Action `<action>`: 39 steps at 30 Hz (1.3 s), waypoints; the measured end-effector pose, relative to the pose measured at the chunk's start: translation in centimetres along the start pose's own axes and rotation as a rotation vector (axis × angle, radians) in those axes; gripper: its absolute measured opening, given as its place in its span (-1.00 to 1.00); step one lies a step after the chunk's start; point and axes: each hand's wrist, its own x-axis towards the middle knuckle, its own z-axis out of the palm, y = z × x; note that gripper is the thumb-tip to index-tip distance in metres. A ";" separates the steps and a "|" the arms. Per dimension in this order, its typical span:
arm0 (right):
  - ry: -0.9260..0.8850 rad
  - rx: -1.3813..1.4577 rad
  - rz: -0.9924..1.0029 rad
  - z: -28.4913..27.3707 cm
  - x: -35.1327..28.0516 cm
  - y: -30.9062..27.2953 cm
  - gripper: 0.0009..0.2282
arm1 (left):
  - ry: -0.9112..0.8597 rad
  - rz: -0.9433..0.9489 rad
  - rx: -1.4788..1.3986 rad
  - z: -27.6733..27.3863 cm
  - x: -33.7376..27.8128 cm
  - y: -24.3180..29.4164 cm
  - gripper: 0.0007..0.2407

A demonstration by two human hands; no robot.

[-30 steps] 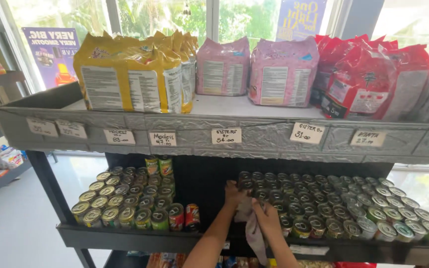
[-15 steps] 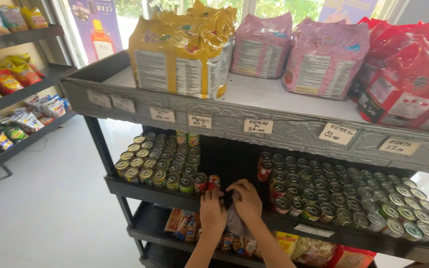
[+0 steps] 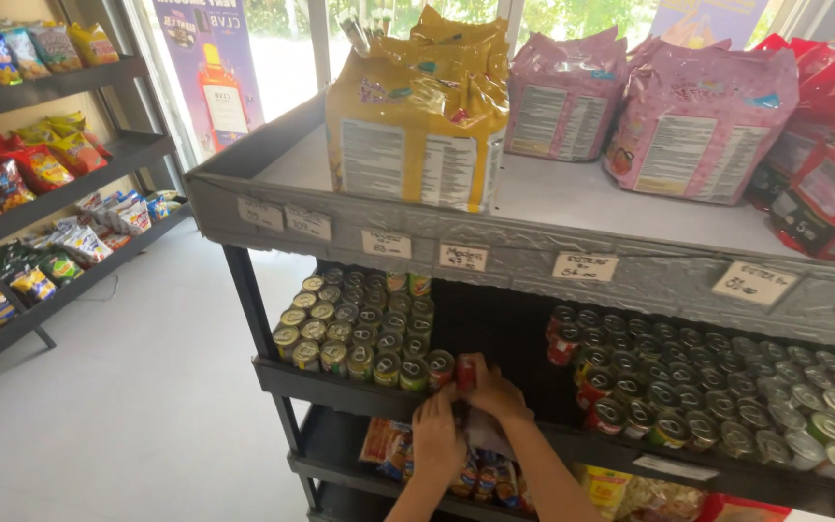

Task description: Wiping dust off canned food items with a cloth and arranging them on grocery store shelves.

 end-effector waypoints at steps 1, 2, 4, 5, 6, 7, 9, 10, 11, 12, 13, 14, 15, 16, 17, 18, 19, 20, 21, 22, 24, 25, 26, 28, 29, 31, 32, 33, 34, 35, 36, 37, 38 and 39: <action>0.005 0.008 0.003 0.9 1.1 0.4 -0.31 | -0.005 0.008 0.003 -0.3 0.0 -0.5 -0.49; 0.064 -0.030 -0.001 2.0 1.8 1.1 -0.33 | -0.034 0.030 -0.009 -0.5 -0.4 -0.8 -0.48; 0.130 -0.062 0.008 2.6 2.0 1.2 -0.35 | -0.073 0.065 -0.025 -0.7 -0.5 -1.8 -0.46; 0.143 -0.045 0.042 2.0 1.4 0.6 -0.35 | -0.114 0.077 -0.052 -0.6 -0.1 -2.3 -0.54; 0.152 -0.026 0.085 1.6 0.4 0.4 -0.34 | -0.165 0.089 -0.083 -0.5 -0.2 -2.7 -0.62; 0.157 -0.017 0.105 1.8 0.3 0.6 -0.34 | -0.184 0.100 -0.089 -0.8 0.0 -2.8 -0.62; 0.243 0.036 0.080 2.0 0.0 1.5 -0.39 | -0.184 0.092 -0.109 -0.9 0.5 -2.7 -0.67; 0.250 0.041 0.103 2.5 -0.3 1.7 -0.39 | -0.203 0.105 -0.119 -1.0 0.8 -2.4 -0.67; 0.326 -0.003 0.090 3.0 -0.6 2.0 -0.41 | -0.212 0.063 -0.146 -1.0 1.0 -2.2 -0.66; 0.399 -0.052 0.075 3.5 -1.0 2.2 -0.42 | -0.220 0.019 -0.173 -1.1 1.1 -1.8 -0.66; 0.404 -0.050 0.099 3.8 -1.5 2.6 -0.42 | -0.238 0.030 -0.184 -1.3 1.2 -1.3 -0.66; 0.532 0.011 0.016 4.0 -1.8 3.1 -0.45 | -0.241 0.011 -0.189 -1.4 1.3 -0.8 -0.65; 0.661 0.069 -0.068 4.3 -2.2 3.5 -0.48 | -0.244 -0.007 -0.193 -1.6 1.5 -0.3 -0.64; 0.670 0.069 -0.047 3.9 -3.5 3.6 -0.48 | -0.262 0.005 -0.201 -2.2 1.8 0.4 -0.64; 0.741 0.188 -0.120 3.5 -4.8 3.6 -0.53 | -0.165 0.167 -0.223 -2.8 2.1 1.1 -0.58; 0.811 0.306 -0.197 3.1 -6.1 3.7 -0.56 | -0.065 0.327 -0.248 -3.3 2.3 1.9 -0.52; 0.821 0.304 -0.179 2.1 -7.7 3.5 -0.56 | -0.079 0.336 -0.259 -4.2 3.0 3.0 -0.52; 0.762 0.375 -0.199 1.4 -9.4 3.3 -0.57 | -0.039 0.471 -0.166 -5.2 3.4 4.1 -0.47; 0.702 0.446 -0.219 0.7 -11.2 3.1 -0.58 | 0.005 0.607 -0.076 -6.2 3.8 5.1 -0.42; 0.709 0.447 -0.196 0.4 -12.5 3.9 -0.58 | -0.013 0.614 -0.089 -6.1 3.9 5.6 -0.42; 0.593 0.649 -0.468 0.0 -15.4 5.4 -0.63 | -0.696 0.327 -0.113 -6.1 4.2 6.8 -0.47; 0.603 0.652 -0.444 0.0 -16.6 6.2 -0.63 | -0.719 0.336 -0.121 -6.7 3.8 8.2 -0.47; 0.765 0.617 -0.418 0.0 -17.8 7.1 -0.70 | -0.802 0.228 -0.251 -7.3 3.4 9.5 -0.36; 0.932 0.574 -0.360 0.2 -20.0 8.0 -0.74 | -0.907 0.119 -0.384 -6.2 1.6 10.7 -0.25; 1.143 0.879 -0.281 0.2 -20.9 8.0 -0.73 | -0.837 0.233 -0.448 -4.5 0.2 10.4 -0.16; 1.374 1.181 -0.176 0.7 -21.8 7.3 -0.72 | -0.786 0.355 -0.517 -0.3 -2.2 9.4 -0.07; 1.098 0.957 -0.139 1.1 -22.0 6.6 -0.74 | -0.758 0.393 -0.277 2.1 -3.5 8.7 -0.15; 0.818 0.739 -0.098 1.4 -22.1 5.8 -0.72 | -0.721 0.432 -0.038 4.5 -4.8 8.0 -0.24; 0.830 0.742 -0.075 1.4 -22.9 5.1 -0.72 | -0.742 0.445 -0.045 3.6 -4.8 9.1 -0.24; 0.906 0.398 0.115 1.4 -23.6 4.4 -0.70 | -0.683 0.462 -0.074 2.7 -4.7 10.2 -0.28; 0.950 0.047 0.299 1.3 -24.2 3.7 -0.66 | -0.620 0.476 -0.103 1.8 -4.6 11.5 -0.32; 0.953 0.049 0.322 1.8 -24.6 5.0 -0.66 | -0.638 0.486 -0.110 1.3 -5.0 12.0 -0.32; 1.014 0.099 0.274 2.4 -24.9 6.3 -0.66 | -0.684 0.535 -0.120 1.0 -5.3 12.5 -0.23; 1.074 0.148 0.224 3.0 -25.3 7.7 -0.64 | -0.730 0.584 -0.129 0.6 -5.6 12.9 -0.13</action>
